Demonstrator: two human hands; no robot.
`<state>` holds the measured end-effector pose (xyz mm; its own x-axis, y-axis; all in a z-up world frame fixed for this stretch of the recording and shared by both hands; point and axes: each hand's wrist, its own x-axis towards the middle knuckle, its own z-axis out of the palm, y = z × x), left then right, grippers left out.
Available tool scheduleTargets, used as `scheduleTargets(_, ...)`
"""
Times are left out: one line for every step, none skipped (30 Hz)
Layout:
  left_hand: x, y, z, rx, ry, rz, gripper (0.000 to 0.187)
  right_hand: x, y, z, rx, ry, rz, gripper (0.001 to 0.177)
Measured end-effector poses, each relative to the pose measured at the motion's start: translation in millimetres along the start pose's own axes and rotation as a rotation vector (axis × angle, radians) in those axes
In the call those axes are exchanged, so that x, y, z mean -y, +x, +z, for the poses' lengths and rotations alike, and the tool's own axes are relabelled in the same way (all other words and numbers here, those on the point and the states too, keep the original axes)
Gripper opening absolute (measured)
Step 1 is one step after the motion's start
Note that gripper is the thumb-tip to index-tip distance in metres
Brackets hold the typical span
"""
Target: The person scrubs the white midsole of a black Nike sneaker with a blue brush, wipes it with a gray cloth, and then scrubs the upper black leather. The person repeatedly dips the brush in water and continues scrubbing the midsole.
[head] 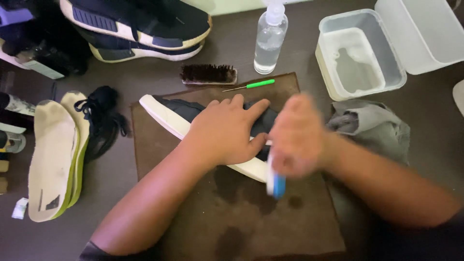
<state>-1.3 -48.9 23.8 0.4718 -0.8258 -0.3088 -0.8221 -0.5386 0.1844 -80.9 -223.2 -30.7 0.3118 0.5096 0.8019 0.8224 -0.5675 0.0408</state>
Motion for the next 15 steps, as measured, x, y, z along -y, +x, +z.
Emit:
scheduleTargets(0, 0, -1, -0.010, -0.016, -0.006, 0.071, -15, -5, -5, -0.018, -0.041, 0.062, 0.014)
scheduleTargets(0, 0, -1, -0.021, -0.032, -0.012, 0.070, -30, -10, -9, -0.036, -0.083, 0.124, 0.014)
scheduleTargets(1, 0, -1, -0.026, -0.029, -0.011, 0.070, -20, 0, -4, -0.037, -0.086, 0.120, 0.014)
scheduleTargets(2, 0, 0, -0.032, -0.032, -0.004, 0.070, -8, 10, 2, -0.119, -0.031, 0.047, 0.014)
scheduleTargets(1, -1, 2, -0.038, -0.043, -0.002, 0.071, 4, 19, 8, -0.194, 0.034, -0.026, 0.014)
scheduleTargets(1, 0, 3, -0.042, -0.049, -0.006, 0.071, 2, 12, 9, -0.190, 0.039, -0.030, 0.014)
scheduleTargets(2, 0, 3, -0.038, -0.057, -0.005, 0.071, 1, 5, 11, -0.202, 0.010, -0.023, 0.014)
scheduleTargets(4, 0, 3, -0.035, -0.066, -0.005, 0.072, 0, -2, 13, -0.215, -0.018, -0.016, 0.016)
scheduleTargets(3, 0, 5, -0.032, -0.071, -0.007, 0.072, -8, -1, 7, -0.212, -0.013, -0.013, 0.016)
scheduleTargets(3, 0, 6, -0.034, -0.052, -0.008, 0.071, -16, 0, 1, -0.143, -0.073, -0.005, 0.017)
scheduleTargets(3, 3, 4, -0.049, -0.031, -0.005, 0.070, -29, 4, -8, -0.071, -0.142, -0.006, 0.019)
scheduleTargets(3, 2, 4, -0.059, -0.033, -0.003, 0.070, -9, 5, -1, -0.066, -0.145, -0.014, 0.019)
scheduleTargets(2, 1, 6, -0.057, -0.027, -0.007, 0.070, 10, 5, 5, -0.040, -0.068, -0.005, 0.017)
scheduleTargets(1, 0, 7, -0.055, -0.022, -0.010, 0.070, 30, 4, 12, -0.013, 0.008, 0.005, 0.016)
scheduleTargets(2, 0, 8, -0.056, -0.016, -0.011, 0.070, 11, 3, 5, -0.018, 0.005, 0.004, 0.016)
